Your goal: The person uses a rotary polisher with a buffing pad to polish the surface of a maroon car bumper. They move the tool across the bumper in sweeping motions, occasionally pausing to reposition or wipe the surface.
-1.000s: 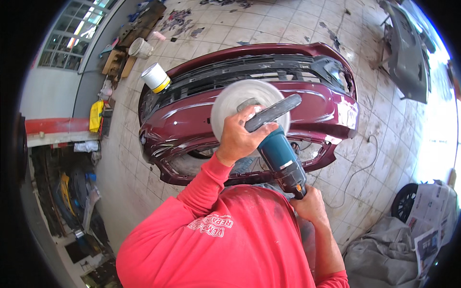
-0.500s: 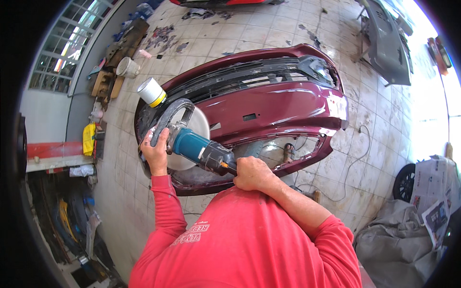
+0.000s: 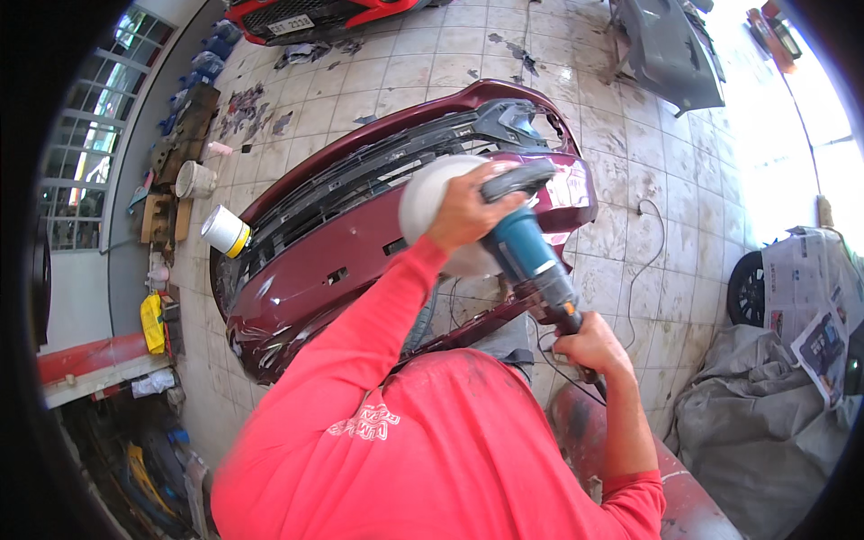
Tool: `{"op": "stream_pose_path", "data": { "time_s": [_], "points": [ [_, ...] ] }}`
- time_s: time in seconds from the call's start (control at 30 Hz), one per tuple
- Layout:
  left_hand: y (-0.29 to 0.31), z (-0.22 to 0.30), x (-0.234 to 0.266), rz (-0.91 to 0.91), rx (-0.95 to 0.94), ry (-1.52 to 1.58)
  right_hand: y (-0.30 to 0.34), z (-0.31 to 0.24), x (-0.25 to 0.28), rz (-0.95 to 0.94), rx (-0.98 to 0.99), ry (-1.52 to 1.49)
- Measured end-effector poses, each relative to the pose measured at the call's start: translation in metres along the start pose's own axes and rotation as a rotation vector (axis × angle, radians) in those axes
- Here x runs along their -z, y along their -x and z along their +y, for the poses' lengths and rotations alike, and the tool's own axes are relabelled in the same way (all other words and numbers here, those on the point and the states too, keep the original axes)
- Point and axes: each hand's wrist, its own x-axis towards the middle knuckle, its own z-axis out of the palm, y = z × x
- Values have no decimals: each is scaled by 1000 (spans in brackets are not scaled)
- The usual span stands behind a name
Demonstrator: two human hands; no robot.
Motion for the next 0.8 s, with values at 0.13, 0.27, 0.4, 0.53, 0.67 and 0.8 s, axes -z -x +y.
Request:
{"op": "stream_pose_path", "data": {
  "time_s": [0.13,0.27,0.4,0.53,0.67,0.8],
  "points": [
    [-48,-46,-70,-6,-31,-28,-17,24,26,76,6,-113],
    [-26,-31,-60,-15,67,-102,-14,30,24,49,-8,-85],
    [23,-9,-3,86,-7,-163,-8,13,-19,-30,19,-25],
    [78,16,85,241,-59,-182,-6,-28,-72,-104,175,142],
    [151,49,177,457,60,-266,-8,-94,-123,-147,324,477],
    [219,46,236,616,176,-236,-21,-128,-164,-295,494,624]
  ]
}}
